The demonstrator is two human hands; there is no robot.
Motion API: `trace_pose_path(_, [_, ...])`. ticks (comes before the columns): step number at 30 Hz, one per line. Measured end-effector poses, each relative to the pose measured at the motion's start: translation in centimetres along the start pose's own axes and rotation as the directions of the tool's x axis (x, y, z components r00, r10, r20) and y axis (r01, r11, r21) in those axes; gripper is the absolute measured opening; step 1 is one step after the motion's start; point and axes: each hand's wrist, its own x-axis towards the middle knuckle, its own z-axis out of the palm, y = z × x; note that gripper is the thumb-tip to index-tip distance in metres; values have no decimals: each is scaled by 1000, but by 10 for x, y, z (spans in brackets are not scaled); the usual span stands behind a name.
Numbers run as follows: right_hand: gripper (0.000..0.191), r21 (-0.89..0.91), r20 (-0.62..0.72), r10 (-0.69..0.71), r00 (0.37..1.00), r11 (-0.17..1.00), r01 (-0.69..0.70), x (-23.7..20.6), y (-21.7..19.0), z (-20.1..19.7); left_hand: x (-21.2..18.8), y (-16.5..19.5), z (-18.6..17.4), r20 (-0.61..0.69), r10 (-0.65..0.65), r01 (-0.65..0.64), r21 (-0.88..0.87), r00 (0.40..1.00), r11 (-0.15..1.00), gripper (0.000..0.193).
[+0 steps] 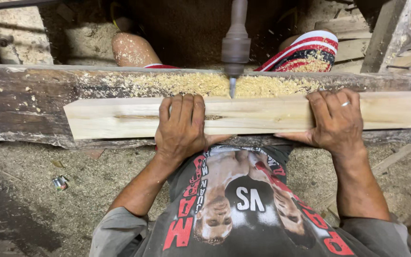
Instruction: The person holds a long wooden slat on a drill press table and drills a series of holes along its length, repositioning the wood between holes and brushing away sawdust. They briefly lift and flip the slat to drill from the other side, then continue drilling more holes along the board.
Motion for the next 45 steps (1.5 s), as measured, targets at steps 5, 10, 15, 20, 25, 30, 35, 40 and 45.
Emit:
trace_pose_path(5, [93,-15,-29,21,999,1000,-21,14,9,1,20,-13,9,-54,36,-36,1,998,999,97])
trace_pose_path(10, [91,-6,-24,23,999,1000,-23,12,4,-1,18,-7,2,-25,16,-17,-22,1000,1000,98])
trace_pose_path(15, [91,6,-31,41,999,999,-41,8,5,0,19,-8,6,-40,55,-54,43,998,998,100])
trace_pose_path(20, [92,-33,-49,34,998,999,-36,13,14,5,28,-21,17,-101,66,-61,49,993,997,100])
trace_pose_path(25, [96,-43,-33,13,999,999,-14,20,10,5,21,-25,13,-80,72,-67,74,994,995,104])
trace_pose_path(30, [96,-62,-11,-4,1000,998,3,35,-8,4,9,-47,10,-83,82,-72,123,993,990,100])
trace_pose_path(35, [95,-58,-43,-62,997,996,60,62,-43,11,-11,-78,-10,-73,49,-41,110,996,993,97])
trace_pose_path(40, [93,15,-44,-51,998,999,51,74,-57,10,-24,-88,-17,-104,36,-20,154,994,988,95])
trace_pose_path(45, [92,23,5,-26,1000,999,26,70,-64,2,-27,-83,-21,-45,31,-26,109,999,994,99])
